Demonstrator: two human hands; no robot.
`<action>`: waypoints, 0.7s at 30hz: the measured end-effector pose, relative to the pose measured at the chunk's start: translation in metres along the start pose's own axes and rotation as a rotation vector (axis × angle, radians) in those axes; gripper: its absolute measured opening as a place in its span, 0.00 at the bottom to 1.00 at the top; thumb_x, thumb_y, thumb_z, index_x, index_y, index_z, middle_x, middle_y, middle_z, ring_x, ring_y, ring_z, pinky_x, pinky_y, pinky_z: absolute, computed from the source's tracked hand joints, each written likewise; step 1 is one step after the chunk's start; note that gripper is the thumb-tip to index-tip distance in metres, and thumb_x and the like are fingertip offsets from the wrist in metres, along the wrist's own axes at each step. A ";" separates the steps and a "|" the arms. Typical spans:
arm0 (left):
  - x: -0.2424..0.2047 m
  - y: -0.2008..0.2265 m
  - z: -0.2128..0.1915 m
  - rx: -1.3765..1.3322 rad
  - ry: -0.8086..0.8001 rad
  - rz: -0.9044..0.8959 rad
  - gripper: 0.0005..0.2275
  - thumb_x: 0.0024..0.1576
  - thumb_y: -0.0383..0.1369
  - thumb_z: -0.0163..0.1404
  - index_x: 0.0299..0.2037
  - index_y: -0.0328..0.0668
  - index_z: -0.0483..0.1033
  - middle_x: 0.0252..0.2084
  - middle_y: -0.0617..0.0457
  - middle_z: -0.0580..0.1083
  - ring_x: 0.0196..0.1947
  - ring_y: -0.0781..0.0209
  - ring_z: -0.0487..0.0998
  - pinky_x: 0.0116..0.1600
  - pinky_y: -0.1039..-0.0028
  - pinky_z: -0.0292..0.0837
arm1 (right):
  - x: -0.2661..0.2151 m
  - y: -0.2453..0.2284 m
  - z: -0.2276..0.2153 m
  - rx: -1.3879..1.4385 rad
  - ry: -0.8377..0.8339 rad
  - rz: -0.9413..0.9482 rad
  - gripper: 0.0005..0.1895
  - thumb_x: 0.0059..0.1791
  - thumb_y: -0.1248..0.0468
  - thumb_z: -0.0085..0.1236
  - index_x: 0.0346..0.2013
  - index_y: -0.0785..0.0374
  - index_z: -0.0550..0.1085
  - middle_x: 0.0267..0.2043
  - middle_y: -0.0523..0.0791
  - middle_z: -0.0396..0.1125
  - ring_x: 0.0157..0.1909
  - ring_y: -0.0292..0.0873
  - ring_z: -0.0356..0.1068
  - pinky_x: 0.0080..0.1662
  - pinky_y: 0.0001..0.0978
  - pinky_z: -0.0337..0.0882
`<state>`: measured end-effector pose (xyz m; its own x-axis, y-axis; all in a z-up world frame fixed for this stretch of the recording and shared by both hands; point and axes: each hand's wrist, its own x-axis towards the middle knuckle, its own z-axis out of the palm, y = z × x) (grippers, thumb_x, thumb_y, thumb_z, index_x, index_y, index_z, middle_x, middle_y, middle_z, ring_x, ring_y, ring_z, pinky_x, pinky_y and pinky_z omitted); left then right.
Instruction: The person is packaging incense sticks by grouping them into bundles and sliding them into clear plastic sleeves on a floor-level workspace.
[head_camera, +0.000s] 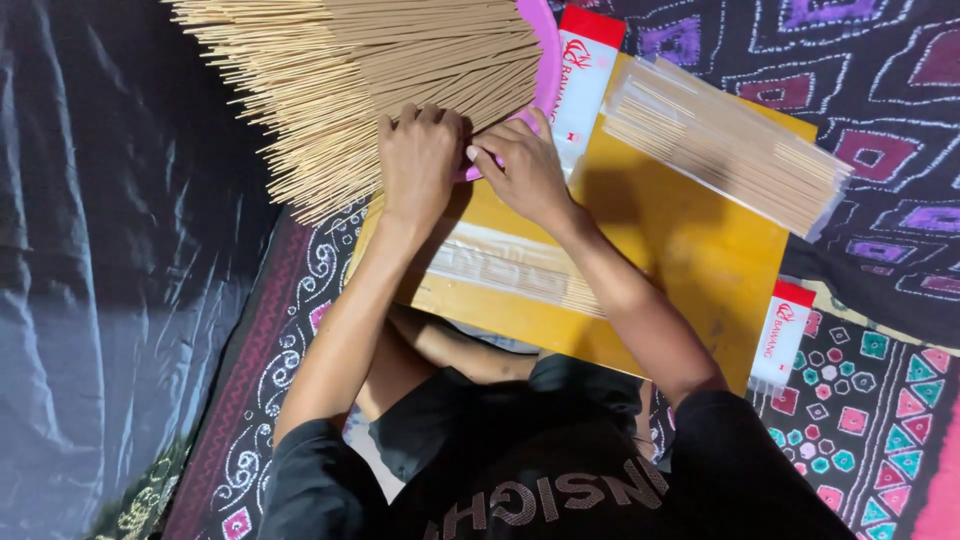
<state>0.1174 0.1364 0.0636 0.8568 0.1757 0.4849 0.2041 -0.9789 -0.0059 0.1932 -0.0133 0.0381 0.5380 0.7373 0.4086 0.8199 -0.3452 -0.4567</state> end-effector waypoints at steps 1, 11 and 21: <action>0.001 -0.001 -0.006 0.001 0.005 0.004 0.04 0.52 0.35 0.56 0.31 0.48 0.79 0.31 0.53 0.77 0.34 0.55 0.76 0.44 0.63 0.70 | 0.002 0.001 0.001 -0.002 0.006 -0.001 0.08 0.54 0.62 0.54 0.37 0.62 0.78 0.38 0.42 0.74 0.45 0.48 0.69 0.68 0.54 0.49; -0.007 0.038 -0.059 -1.121 -0.026 -0.234 0.03 0.51 0.21 0.61 0.33 0.35 0.81 0.27 0.54 0.79 0.22 0.72 0.75 0.27 0.85 0.71 | -0.021 -0.031 -0.060 0.725 0.226 0.323 0.07 0.53 0.72 0.58 0.46 0.69 0.77 0.41 0.45 0.75 0.39 0.35 0.72 0.44 0.23 0.74; -0.046 0.128 -0.075 -1.136 -0.157 -0.118 0.03 0.52 0.26 0.59 0.33 0.40 0.79 0.29 0.61 0.80 0.24 0.72 0.77 0.32 0.82 0.71 | -0.115 -0.005 -0.157 0.869 0.172 0.327 0.04 0.58 0.74 0.55 0.47 0.69 0.71 0.40 0.50 0.71 0.37 0.39 0.71 0.41 0.24 0.71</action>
<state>0.0687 -0.0044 0.1058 0.9266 0.2048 0.3153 -0.1892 -0.4705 0.8618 0.1574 -0.1879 0.1175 0.7939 0.5607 0.2353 0.2276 0.0849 -0.9701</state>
